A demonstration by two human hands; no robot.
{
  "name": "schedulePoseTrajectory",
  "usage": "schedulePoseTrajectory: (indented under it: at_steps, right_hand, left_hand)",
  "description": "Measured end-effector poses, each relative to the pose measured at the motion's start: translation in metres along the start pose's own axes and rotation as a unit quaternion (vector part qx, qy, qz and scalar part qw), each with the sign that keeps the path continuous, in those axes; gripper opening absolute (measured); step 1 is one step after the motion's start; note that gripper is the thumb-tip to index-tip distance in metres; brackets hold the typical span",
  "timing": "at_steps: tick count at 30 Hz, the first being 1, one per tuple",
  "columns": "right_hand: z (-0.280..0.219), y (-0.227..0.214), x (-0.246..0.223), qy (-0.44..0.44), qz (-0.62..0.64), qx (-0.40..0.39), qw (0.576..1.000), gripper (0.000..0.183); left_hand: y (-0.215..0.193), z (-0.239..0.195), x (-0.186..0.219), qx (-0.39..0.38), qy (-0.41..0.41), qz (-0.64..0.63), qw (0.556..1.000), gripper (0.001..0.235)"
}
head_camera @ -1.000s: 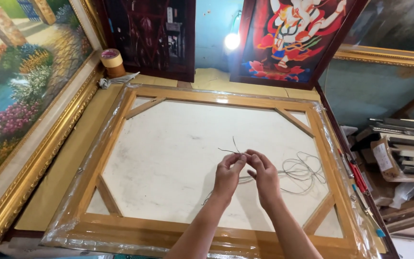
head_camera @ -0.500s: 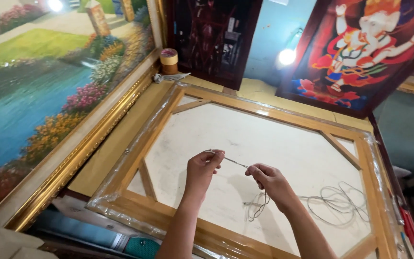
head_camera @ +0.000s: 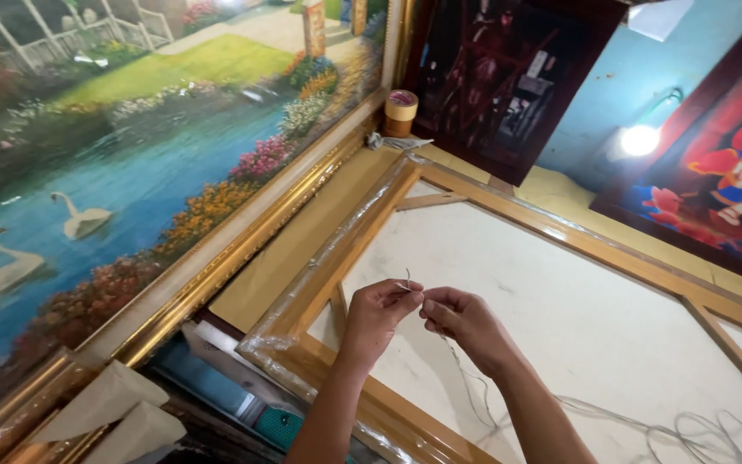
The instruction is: The person attaches a metal wire to the back of a wooden picture frame. They thread the wire through metal loops on the frame, pull it taut, and tie it off to create a hanging mechanism.
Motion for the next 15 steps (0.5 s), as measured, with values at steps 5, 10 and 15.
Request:
schedulePoseTrajectory:
  at_steps: [5, 10, 15]
  right_hand:
    - [0.026, 0.024, -0.001, 0.011, -0.006, -0.012, 1.0, 0.019]
    - [0.035, 0.051, -0.022, 0.045, -0.025, -0.014, 0.999, 0.027]
    - [0.069, 0.045, -0.005, -0.041, -0.011, -0.001, 0.999, 0.02]
  left_hand:
    - [-0.043, 0.002, 0.022, 0.049, 0.028, 0.088, 0.995, 0.012]
    - [-0.055, 0.003, 0.043, 0.035, -0.035, 0.206, 0.977, 0.008]
    - [-0.078, 0.008, 0.036, 0.052, -0.015, 0.158, 0.986, 0.009]
Point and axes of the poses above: each hand's wrist, its own z-axis towards the middle knuckle, its own y-axis out of the palm, x = y × z, the point moved 3 cm from there along z, towards the middle knuckle, and after that the axes turned 11 degrees about -x, right-handed, at the moved point
